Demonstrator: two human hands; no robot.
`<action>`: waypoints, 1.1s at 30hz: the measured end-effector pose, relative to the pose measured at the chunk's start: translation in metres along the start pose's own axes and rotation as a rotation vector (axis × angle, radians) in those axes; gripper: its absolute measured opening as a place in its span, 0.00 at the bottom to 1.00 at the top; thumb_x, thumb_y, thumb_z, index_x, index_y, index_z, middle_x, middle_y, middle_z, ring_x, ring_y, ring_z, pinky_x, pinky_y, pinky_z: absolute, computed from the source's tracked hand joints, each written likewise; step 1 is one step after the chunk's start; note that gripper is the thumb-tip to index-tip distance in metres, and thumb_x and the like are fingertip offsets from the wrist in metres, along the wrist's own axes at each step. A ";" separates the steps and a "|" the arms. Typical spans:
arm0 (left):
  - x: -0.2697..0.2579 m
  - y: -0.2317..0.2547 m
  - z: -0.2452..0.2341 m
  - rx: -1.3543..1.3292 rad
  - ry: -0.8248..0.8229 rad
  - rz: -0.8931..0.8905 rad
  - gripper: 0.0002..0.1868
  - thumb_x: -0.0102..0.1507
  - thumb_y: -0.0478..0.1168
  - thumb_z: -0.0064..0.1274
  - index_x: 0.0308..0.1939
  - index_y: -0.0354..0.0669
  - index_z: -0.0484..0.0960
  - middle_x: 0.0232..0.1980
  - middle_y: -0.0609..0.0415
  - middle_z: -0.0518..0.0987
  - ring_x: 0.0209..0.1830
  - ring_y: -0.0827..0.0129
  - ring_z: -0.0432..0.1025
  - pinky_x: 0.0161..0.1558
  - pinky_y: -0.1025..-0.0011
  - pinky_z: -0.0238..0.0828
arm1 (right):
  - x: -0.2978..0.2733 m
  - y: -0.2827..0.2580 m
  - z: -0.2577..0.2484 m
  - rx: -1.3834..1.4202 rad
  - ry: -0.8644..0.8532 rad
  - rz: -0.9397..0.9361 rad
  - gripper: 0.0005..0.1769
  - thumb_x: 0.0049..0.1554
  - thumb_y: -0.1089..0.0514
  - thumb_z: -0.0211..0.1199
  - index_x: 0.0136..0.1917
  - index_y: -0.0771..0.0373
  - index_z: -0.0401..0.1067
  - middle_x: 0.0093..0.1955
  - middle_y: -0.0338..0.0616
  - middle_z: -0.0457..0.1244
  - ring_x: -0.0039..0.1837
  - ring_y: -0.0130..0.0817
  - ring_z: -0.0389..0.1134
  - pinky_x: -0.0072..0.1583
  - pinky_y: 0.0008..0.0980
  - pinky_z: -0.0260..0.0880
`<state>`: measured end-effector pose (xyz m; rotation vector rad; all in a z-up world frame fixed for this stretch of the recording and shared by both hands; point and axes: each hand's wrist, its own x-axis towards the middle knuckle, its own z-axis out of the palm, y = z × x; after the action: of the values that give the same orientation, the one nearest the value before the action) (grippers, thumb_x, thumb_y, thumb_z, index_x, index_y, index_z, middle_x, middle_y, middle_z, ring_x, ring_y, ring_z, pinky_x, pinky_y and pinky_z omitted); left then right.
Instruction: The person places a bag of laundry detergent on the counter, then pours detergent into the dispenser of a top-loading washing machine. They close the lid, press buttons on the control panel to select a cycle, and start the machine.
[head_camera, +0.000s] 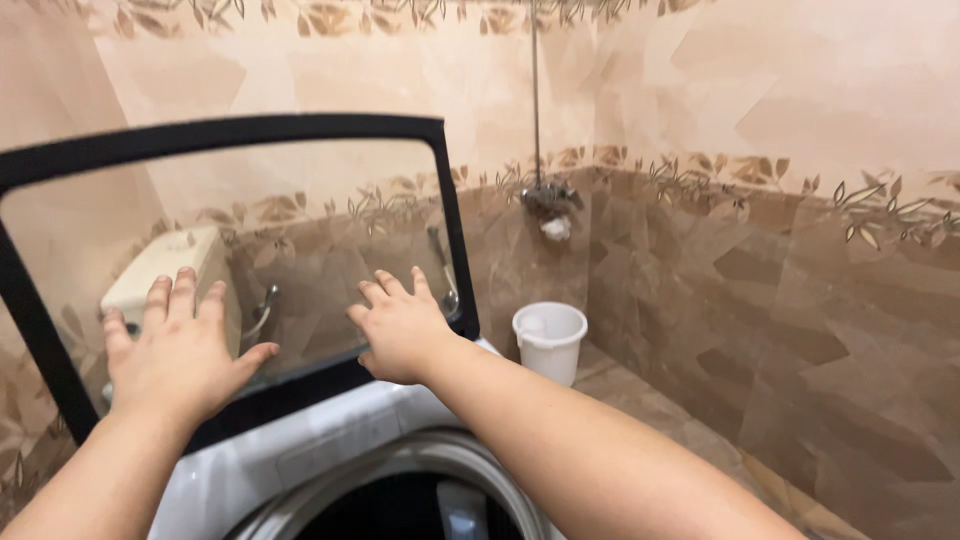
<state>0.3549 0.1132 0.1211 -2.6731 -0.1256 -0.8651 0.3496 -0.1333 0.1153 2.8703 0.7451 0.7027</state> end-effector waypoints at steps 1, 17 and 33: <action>0.007 -0.002 -0.006 -0.022 0.023 0.002 0.55 0.53 0.80 0.47 0.77 0.58 0.59 0.83 0.55 0.52 0.82 0.64 0.44 0.73 0.41 0.39 | 0.005 0.003 -0.007 -0.014 0.016 0.009 0.35 0.52 0.46 0.66 0.70 0.54 0.66 0.81 0.51 0.49 0.84 0.50 0.42 0.77 0.69 0.38; 0.099 -0.029 -0.064 -0.010 0.007 0.033 0.50 0.59 0.76 0.43 0.78 0.58 0.52 0.83 0.58 0.47 0.82 0.67 0.40 0.74 0.45 0.36 | 0.098 0.031 -0.071 -0.104 0.109 0.061 0.42 0.51 0.44 0.66 0.75 0.53 0.57 0.82 0.53 0.45 0.84 0.49 0.39 0.78 0.64 0.33; 0.184 -0.046 -0.006 -0.022 0.091 0.033 0.53 0.58 0.77 0.42 0.79 0.56 0.50 0.84 0.58 0.44 0.82 0.66 0.40 0.74 0.46 0.39 | 0.175 0.027 -0.046 -0.106 0.235 0.045 0.55 0.52 0.39 0.65 0.80 0.67 0.43 0.85 0.58 0.35 0.85 0.50 0.33 0.79 0.46 0.37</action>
<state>0.4924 0.1515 0.2456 -2.6423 -0.0510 -0.9814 0.4760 -0.0737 0.2340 2.7464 0.6485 1.0650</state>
